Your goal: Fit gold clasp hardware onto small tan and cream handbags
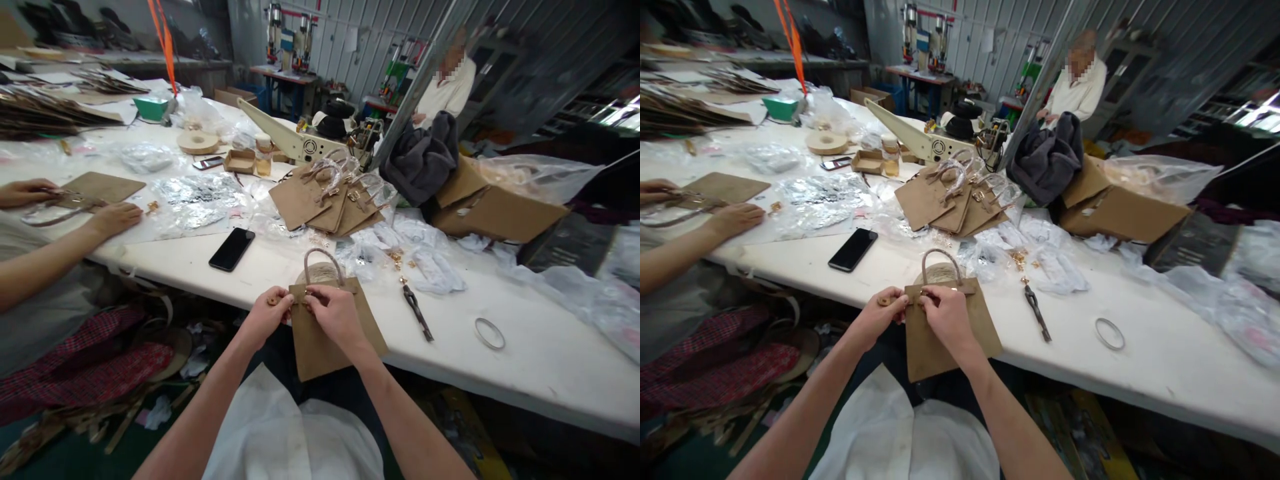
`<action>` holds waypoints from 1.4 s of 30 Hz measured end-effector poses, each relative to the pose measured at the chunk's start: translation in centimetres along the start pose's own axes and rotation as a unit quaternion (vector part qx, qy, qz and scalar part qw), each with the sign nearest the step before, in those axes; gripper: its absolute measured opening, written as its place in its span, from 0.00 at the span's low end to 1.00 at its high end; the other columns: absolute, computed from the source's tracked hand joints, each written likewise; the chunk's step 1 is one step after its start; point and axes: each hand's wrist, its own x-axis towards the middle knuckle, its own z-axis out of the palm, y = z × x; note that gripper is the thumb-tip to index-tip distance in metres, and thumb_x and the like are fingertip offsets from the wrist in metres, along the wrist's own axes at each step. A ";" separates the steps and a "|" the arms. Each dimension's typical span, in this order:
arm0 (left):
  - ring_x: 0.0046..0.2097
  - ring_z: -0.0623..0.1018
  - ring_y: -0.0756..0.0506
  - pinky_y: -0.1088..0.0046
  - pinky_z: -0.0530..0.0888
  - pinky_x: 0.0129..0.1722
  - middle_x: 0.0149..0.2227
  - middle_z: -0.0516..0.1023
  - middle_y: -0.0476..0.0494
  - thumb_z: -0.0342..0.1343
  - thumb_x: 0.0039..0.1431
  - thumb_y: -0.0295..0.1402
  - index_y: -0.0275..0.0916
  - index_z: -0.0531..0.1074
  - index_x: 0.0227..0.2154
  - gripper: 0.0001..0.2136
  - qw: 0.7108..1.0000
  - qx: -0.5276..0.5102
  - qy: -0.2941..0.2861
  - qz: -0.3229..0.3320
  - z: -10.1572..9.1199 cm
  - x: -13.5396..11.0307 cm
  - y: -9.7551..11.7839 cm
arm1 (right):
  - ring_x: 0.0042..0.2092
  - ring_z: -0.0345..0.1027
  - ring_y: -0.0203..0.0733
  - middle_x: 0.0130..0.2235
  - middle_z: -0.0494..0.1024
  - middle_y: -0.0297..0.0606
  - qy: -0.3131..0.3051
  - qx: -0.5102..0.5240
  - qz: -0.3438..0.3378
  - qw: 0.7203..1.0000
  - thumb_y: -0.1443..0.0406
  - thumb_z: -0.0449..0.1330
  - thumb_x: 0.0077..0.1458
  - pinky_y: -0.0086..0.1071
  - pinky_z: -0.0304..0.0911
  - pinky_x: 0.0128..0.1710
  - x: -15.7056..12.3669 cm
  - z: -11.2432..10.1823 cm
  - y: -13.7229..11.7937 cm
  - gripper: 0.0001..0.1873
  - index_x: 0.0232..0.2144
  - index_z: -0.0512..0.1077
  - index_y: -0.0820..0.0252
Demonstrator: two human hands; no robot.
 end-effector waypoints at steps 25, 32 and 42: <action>0.44 0.84 0.39 0.66 0.80 0.43 0.41 0.88 0.41 0.67 0.57 0.34 0.36 0.85 0.44 0.14 0.989 -0.092 0.096 0.059 2.3 0.1 -0.8 | 0.36 0.79 0.49 0.36 0.86 0.41 -0.006 -0.099 -0.074 0.992 0.65 0.66 0.64 0.39 0.71 0.39 0.4 -0.3 -2.2 0.08 0.34 0.86 0.56; 0.49 0.85 0.36 0.61 0.81 0.52 0.44 0.88 0.39 0.66 0.61 0.35 0.38 0.85 0.47 0.13 0.981 -0.078 0.151 0.090 3.8 -0.2 -1.7 | 0.30 0.77 0.45 0.29 0.85 0.36 -0.061 -0.071 -0.012 0.995 0.68 0.66 0.58 0.34 0.64 0.31 1.9 -1.0 -2.5 0.09 0.28 0.85 0.55; 0.48 0.85 0.36 0.60 0.81 0.53 0.45 0.88 0.40 0.62 0.62 0.36 0.38 0.85 0.45 0.12 0.978 -0.018 0.179 0.107 4.0 -1.1 -0.3 | 0.37 0.77 0.48 0.35 0.83 0.44 -0.040 -0.248 -0.030 0.968 0.74 0.64 0.62 0.36 0.65 0.38 0.9 1.8 -2.7 0.09 0.31 0.82 0.60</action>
